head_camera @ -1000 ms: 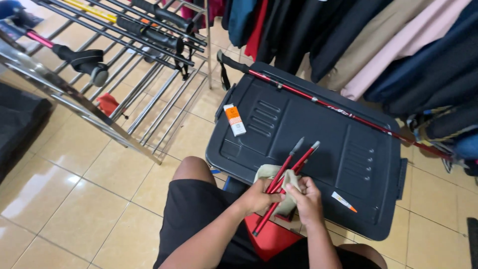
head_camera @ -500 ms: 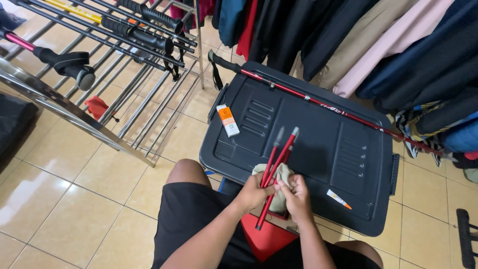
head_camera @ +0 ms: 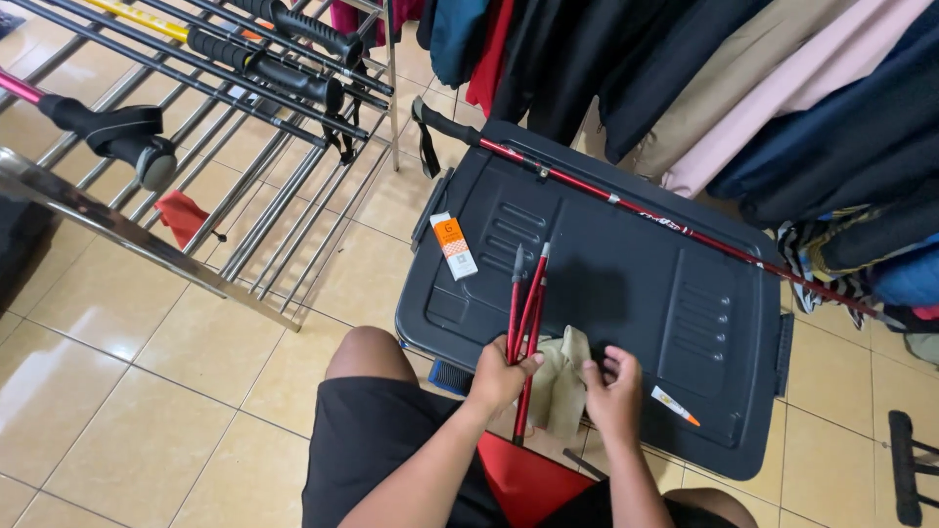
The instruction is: The person applies lubricant to the joints of red hiking pole sections, then wipes them with a cloth. The person then inserts the sections into each other to assemble the pole and secures the locking mechanism.
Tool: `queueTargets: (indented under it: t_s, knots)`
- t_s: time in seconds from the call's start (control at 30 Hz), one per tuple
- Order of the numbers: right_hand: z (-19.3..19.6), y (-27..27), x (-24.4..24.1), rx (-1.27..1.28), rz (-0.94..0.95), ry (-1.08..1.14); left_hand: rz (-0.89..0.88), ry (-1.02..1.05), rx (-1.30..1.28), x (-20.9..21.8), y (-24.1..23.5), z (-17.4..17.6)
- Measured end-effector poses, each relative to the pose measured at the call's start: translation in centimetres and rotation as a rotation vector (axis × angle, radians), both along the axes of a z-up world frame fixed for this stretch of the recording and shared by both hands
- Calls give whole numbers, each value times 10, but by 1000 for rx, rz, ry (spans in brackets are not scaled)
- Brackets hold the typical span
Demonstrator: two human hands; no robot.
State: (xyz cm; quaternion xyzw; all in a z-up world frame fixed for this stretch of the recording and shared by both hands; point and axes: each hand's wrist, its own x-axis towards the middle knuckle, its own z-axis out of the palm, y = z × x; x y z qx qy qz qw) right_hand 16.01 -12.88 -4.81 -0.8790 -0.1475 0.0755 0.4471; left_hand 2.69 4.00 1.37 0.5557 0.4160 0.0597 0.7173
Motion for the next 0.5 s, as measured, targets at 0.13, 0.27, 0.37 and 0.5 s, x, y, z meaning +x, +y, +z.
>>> queueTargets:
  t_s: [0.13, 0.27, 0.37, 0.5]
  knots:
    - [12, 14, 24, -70, 16, -126, -51, 70, 4, 5, 7, 0]
    - [-6, 35, 53, -149, 20, -290, -33, 165, 9, 19, 14, -23]
    - [-2, 65, 71, -142, 102, -417, -67, 191, 14, 19, 18, -9]
    - [-5, 112, 115, -105, 277, -492, -96, 201, -44, 23, 23, 3]
